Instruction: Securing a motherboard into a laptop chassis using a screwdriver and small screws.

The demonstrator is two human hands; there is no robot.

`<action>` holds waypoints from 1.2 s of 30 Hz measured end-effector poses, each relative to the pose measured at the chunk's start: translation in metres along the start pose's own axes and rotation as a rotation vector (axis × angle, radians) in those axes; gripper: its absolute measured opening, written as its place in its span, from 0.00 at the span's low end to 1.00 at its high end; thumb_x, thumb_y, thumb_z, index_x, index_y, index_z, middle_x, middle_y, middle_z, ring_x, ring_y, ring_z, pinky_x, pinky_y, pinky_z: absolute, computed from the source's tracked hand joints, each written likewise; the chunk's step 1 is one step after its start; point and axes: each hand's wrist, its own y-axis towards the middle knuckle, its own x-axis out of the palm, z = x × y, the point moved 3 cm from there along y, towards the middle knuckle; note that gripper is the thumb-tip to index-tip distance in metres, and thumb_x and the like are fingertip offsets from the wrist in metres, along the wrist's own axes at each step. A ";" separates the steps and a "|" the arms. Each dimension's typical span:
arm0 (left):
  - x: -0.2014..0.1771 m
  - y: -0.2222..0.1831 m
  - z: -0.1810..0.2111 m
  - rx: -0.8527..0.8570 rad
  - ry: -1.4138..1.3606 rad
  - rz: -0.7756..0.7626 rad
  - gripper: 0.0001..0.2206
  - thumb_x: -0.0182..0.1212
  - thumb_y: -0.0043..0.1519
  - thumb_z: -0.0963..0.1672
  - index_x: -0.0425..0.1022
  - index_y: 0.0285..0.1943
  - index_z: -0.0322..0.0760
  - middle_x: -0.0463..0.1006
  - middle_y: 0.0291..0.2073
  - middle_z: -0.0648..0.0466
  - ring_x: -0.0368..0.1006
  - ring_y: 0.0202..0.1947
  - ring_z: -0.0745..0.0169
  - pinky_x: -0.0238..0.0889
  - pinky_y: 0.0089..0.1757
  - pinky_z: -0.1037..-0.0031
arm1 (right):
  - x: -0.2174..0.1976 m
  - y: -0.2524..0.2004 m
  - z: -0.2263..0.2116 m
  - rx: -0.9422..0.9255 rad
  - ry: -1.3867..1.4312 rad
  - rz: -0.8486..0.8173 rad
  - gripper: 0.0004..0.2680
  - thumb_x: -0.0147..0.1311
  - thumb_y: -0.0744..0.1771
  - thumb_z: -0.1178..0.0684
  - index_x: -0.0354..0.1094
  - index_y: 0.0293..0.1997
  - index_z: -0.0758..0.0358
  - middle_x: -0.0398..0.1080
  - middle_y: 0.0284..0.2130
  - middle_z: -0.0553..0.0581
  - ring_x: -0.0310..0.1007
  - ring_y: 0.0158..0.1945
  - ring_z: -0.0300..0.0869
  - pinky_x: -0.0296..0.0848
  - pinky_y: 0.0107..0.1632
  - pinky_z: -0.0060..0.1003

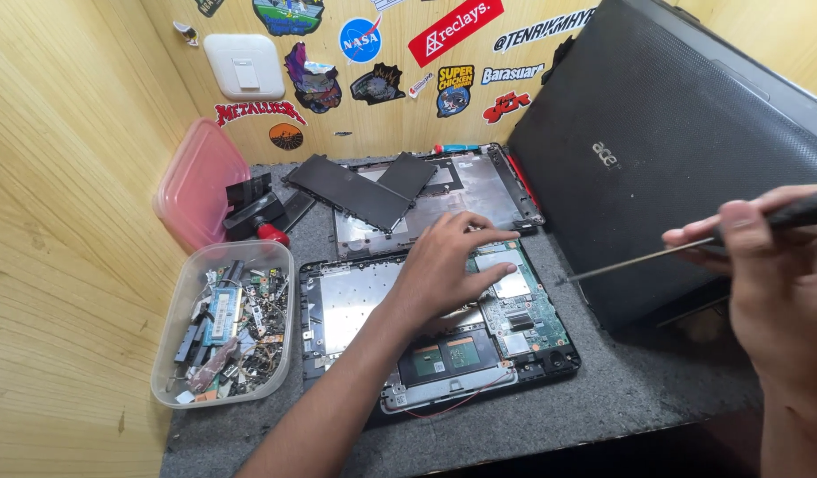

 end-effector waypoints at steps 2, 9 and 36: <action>0.009 -0.002 0.004 0.135 0.017 -0.098 0.21 0.60 0.62 0.53 0.76 0.65 0.57 0.74 0.58 0.50 0.68 0.60 0.51 0.60 0.53 0.48 | 0.013 -0.001 -0.024 -0.130 0.017 -0.155 0.04 0.45 0.77 0.65 0.56 0.49 0.77 0.70 0.37 0.74 0.80 0.42 0.56 0.85 0.52 0.46; 0.016 -0.004 0.011 0.074 0.141 -0.354 0.23 0.57 0.59 0.59 0.79 0.61 0.61 0.68 0.67 0.50 0.56 0.70 0.49 0.53 0.56 0.47 | 0.027 0.002 -0.020 -0.105 -0.042 -0.122 0.05 0.50 0.76 0.63 0.57 0.48 0.73 0.72 0.36 0.70 0.81 0.41 0.53 0.86 0.44 0.44; 0.022 -0.007 0.008 0.041 0.111 -0.326 0.21 0.59 0.59 0.58 0.80 0.58 0.58 0.68 0.67 0.52 0.57 0.70 0.50 0.51 0.58 0.48 | 0.040 0.004 -0.020 -0.043 -0.045 -0.165 0.06 0.51 0.75 0.62 0.59 0.44 0.71 0.73 0.33 0.67 0.82 0.40 0.49 0.86 0.44 0.40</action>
